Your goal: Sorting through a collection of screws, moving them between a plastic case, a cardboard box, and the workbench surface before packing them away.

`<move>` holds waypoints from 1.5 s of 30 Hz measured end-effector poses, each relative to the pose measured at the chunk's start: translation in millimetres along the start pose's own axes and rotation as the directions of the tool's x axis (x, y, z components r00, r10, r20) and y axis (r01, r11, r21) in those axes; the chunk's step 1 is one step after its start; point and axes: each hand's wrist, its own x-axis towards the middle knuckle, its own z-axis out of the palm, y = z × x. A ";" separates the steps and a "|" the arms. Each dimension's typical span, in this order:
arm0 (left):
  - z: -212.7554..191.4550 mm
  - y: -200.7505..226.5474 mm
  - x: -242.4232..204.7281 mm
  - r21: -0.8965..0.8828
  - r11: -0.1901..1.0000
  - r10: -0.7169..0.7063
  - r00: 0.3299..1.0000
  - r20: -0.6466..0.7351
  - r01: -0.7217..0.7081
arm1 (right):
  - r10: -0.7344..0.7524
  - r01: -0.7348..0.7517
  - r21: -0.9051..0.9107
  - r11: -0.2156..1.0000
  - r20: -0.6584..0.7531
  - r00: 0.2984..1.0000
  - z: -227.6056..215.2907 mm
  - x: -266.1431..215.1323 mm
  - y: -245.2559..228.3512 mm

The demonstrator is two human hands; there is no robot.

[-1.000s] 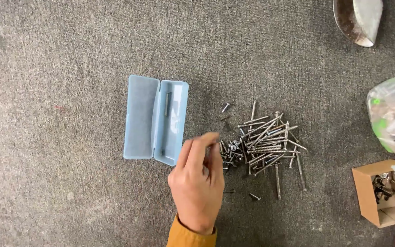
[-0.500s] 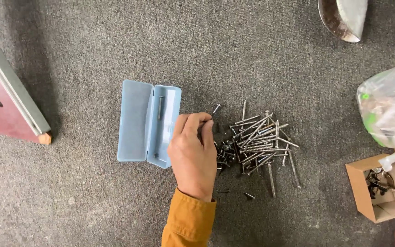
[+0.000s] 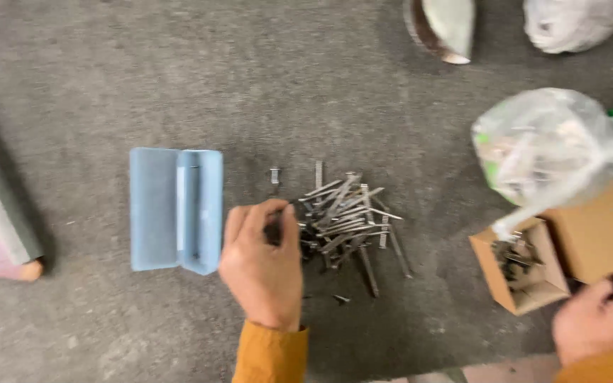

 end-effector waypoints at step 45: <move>-107.3 -171.5 -100.0 0.354 0.914 -0.110 0.962 -0.251 0.197 | 0.198 -0.187 0.103 0.977 -0.109 0.974 -44.3 5.3 -65.9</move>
